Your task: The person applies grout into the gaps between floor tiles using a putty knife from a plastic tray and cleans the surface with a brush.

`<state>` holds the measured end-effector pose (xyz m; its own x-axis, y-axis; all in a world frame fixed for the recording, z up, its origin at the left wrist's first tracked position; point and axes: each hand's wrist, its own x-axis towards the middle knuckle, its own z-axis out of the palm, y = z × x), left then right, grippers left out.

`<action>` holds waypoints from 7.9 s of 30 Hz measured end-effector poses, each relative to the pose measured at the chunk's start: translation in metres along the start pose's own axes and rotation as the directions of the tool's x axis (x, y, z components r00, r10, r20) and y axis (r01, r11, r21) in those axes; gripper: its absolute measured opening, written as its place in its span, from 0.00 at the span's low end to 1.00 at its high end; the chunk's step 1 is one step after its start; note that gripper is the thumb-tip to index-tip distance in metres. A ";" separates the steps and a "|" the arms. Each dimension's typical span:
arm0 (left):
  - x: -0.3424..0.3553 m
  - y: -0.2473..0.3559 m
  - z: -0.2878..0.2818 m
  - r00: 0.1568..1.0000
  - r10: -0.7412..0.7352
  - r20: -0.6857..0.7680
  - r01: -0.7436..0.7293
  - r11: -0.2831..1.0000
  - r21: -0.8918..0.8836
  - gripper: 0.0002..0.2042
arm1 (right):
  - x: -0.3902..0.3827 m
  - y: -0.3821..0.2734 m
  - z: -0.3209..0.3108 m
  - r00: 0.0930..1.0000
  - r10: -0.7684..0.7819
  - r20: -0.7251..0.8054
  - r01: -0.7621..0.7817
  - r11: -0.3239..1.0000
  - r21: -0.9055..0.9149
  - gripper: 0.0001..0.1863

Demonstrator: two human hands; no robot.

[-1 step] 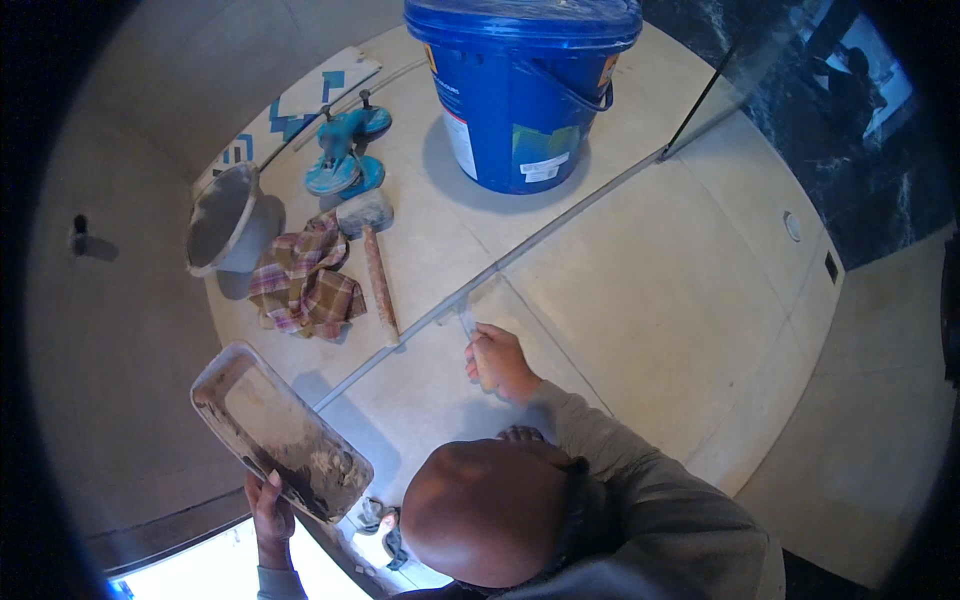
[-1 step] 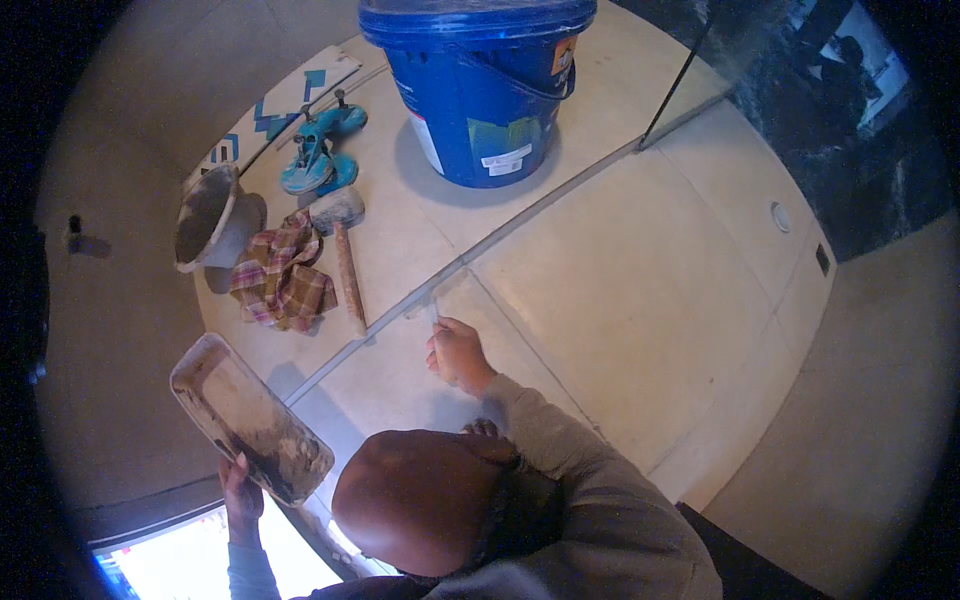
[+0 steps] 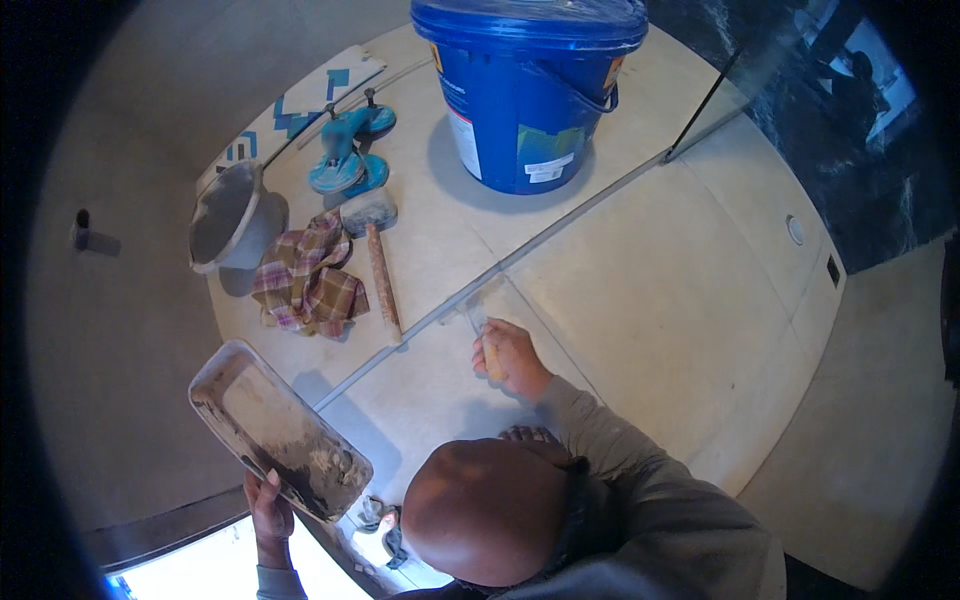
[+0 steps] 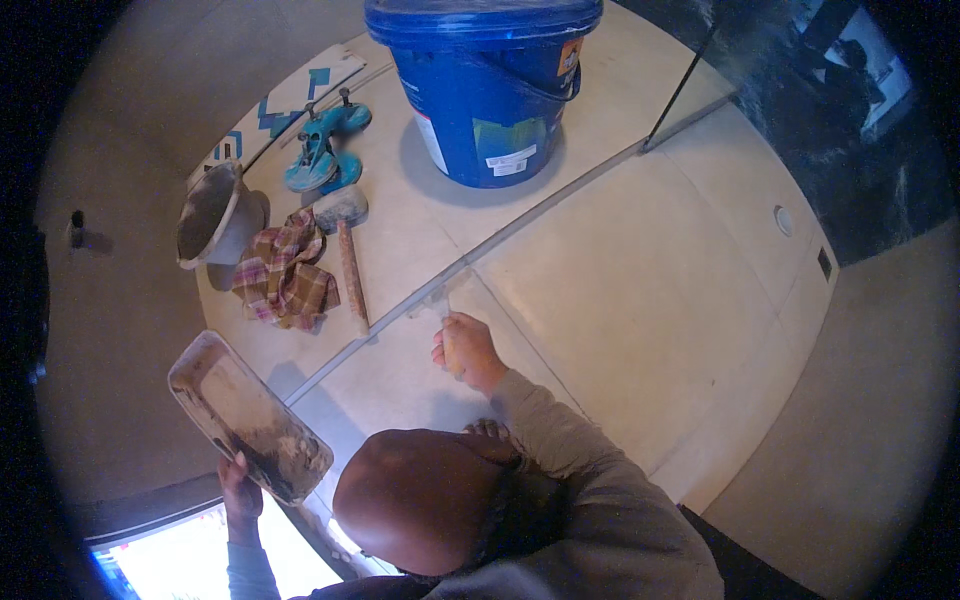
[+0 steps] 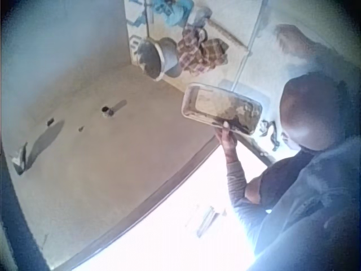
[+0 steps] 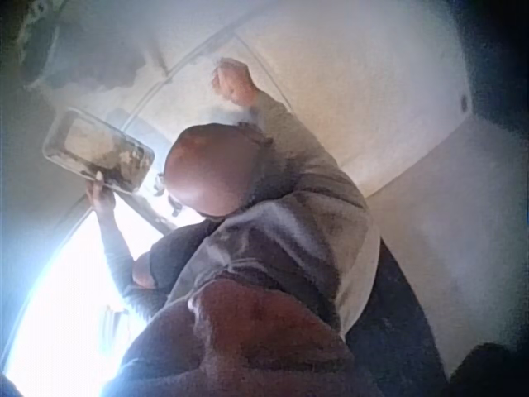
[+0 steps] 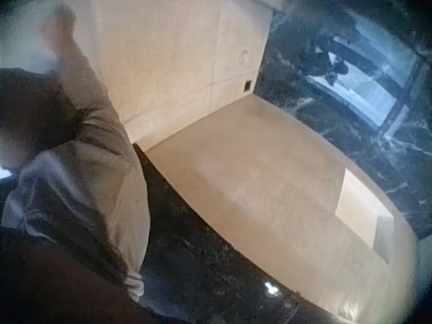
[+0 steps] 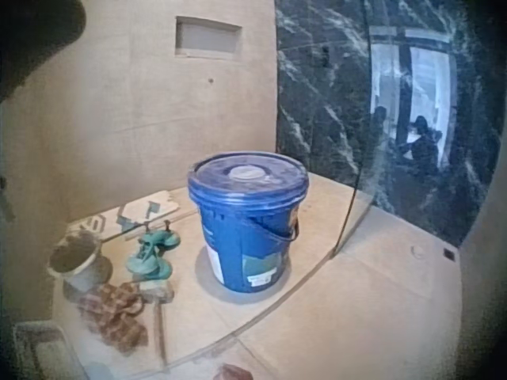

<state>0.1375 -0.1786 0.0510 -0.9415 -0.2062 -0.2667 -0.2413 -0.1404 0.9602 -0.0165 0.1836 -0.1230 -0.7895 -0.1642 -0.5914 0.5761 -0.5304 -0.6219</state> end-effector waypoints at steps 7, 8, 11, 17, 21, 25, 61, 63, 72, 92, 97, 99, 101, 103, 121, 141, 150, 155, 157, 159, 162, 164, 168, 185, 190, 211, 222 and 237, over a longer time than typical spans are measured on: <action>-0.003 0.002 0.002 1.000 -0.028 0.005 0.028 1.000 -0.003 0.30 | 0.025 -0.014 0.002 0.991 0.026 0.133 -0.062 0.958 0.279 0.07; -0.003 0.003 0.004 1.000 -0.015 0.001 0.015 1.000 -0.008 0.30 | 0.030 -0.018 0.006 0.990 0.025 0.141 -0.067 0.949 0.307 0.07; -0.004 0.004 0.004 1.000 0.006 -0.004 -0.006 1.000 -0.005 0.30 | 0.052 -0.037 0.031 0.975 0.190 -0.114 -0.096 0.825 0.556 0.06; -0.007 0.005 -0.003 0.999 0.035 -0.028 -0.035 0.999 0.002 0.31 | 0.049 -0.057 0.026 0.994 0.007 0.112 -0.055 0.899 0.434 0.08; -0.009 0.010 -0.005 1.000 0.028 -0.005 -0.029 1.000 -0.005 0.30 | 0.041 -0.043 0.003 0.992 -0.116 -0.048 0.121 0.984 0.131 0.07; -0.006 0.004 -0.004 1.000 0.025 -0.010 -0.025 1.000 -0.001 0.31 | 0.041 -0.014 -0.006 0.977 -0.154 -0.146 0.149 0.988 -0.041 0.05; -0.001 0.000 0.004 1.000 0.000 -0.007 0.000 1.000 0.025 0.33 | 0.048 -0.050 -0.074 0.965 0.152 0.214 -0.172 0.982 0.077 0.07; 0.000 0.003 0.011 1.000 -0.003 0.005 0.003 1.000 0.020 0.33 | 0.048 -0.041 -0.071 0.967 0.134 0.217 -0.153 0.985 0.074 0.07; -0.003 0.006 0.008 1.000 -0.004 0.004 0.004 0.999 0.042 0.32 | 0.039 -0.044 -0.065 0.960 0.093 0.266 -0.138 0.978 0.154 0.06; -0.004 0.010 0.012 1.000 0.022 0.015 -0.023 0.999 0.047 0.32 | 0.041 -0.064 -0.046 0.997 0.053 0.056 -0.050 0.998 -0.041 0.08; -0.005 0.014 0.013 0.999 0.042 0.012 -0.043 0.996 0.075 0.32 | 0.030 -0.046 -0.037 1.000 0.000 0.005 0.001 0.993 -0.119 0.11; -0.005 0.010 0.009 0.999 0.040 0.015 -0.041 0.997 0.065 0.31 | 0.028 -0.033 -0.021 0.999 -0.035 0.041 0.040 0.992 -0.123 0.13; -0.005 0.011 0.005 0.999 0.014 0.032 -0.016 0.998 0.062 0.31 | 0.019 -0.019 -0.012 0.987 0.026 0.157 0.009 0.976 -0.216 0.14; -0.009 0.009 -0.013 0.999 -0.017 0.048 0.014 0.998 0.065 0.31 | 0.006 -0.013 0.000 0.963 0.119 0.243 -0.037 0.948 -0.317 0.16; -0.128 -0.141 -0.056 0.939 -0.111 -0.326 0.019 0.962 -0.273 0.31 | -0.027 -0.021 0.100 0.846 0.467 0.257 0.218 0.138 -0.966 0.24; -0.107 -0.190 -0.035 0.936 -0.179 -0.303 0.001 0.863 -0.505 0.34 | 0.000 0.116 0.104 0.810 -0.086 0.581 0.523 -0.344 -0.780 0.19; -0.115 -0.199 -0.041 0.911 -0.244 -0.332 0.011 0.821 -0.572 0.34 | 0.001 0.178 0.120 0.831 -0.281 0.480 0.326 -0.453 -0.830 0.21; -0.120 -0.199 -0.047 0.900 -0.258 -0.352 0.007 0.815 -0.579 0.34 | 0.008 0.168 0.131 0.907 -0.167 0.386 0.258 -0.504 -0.824 0.18; -0.117 -0.199 -0.049 0.904 -0.247 -0.349 0.003 0.821 -0.572 0.34 | 0.013 0.157 0.134 0.923 -0.086 0.376 0.282 -0.515 -0.810 0.17; -0.112 -0.195 -0.048 0.914 -0.219 -0.342 -0.020 0.817 -0.576 0.33 | 0.017 0.137 0.141 0.920 0.031 0.390 0.349 -0.516 -0.782 0.16; -0.118 -0.203 -0.053 0.927 -0.197 -0.319 -0.027 0.814 -0.581 0.33 | 0.003 0.115 0.155 0.928 0.212 0.307 0.371 -0.600 -0.709 0.15; -0.119 -0.204 -0.050 0.914 -0.185 -0.360 -0.072 0.801 -0.594 0.34 | -0.006 0.116 0.152 0.920 0.141 0.365 0.365 -0.647 -0.669 0.17; -0.120 -0.199 -0.046 0.907 -0.169 -0.385 -0.105 0.796 -0.596 0.35 | -0.006 0.112 0.157 0.834 0.128 0.536 0.457 -0.705 -0.543 0.21; -0.114 -0.199 -0.037 0.909 -0.205 -0.363 -0.042 0.821 -0.569 0.35 | 0.013 0.139 0.102 0.891 -0.209 0.402 0.261 -0.487 -0.833 0.22; -0.113 -0.200 -0.036 0.910 -0.209 -0.359 -0.035 0.822 -0.568 0.35 | 0.017 0.143 0.106 0.926 -0.188 0.327 0.195 -0.504 -0.842 0.20; -0.115 -0.193 -0.032 0.950 -0.187 -0.249 0.031 0.853 -0.521 0.32 | 0.029 0.040 0.107 0.847 0.241 0.474 0.444 -0.811 -0.381 0.19; -0.081 -0.212 0.010 0.957 -0.282 0.066 0.278 0.958 0.066 0.44 | 0.034 0.060 0.058 0.845 0.019 0.535 0.431 -0.617 -0.658 0.19; -0.108 -0.178 -0.019 1.000 0.012 0.018 -0.021 0.803 0.595 0.31 | -0.003 0.028 0.044 0.881 -0.083 0.467 0.303 -0.659 -0.689 0.21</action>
<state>0.2864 -0.1494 -0.0922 -0.9484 -0.1906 -0.2532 -0.3146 0.4681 0.8258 -0.0069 0.1327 -0.1160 -0.8419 -0.4885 -0.2294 -0.4729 0.8726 -0.1225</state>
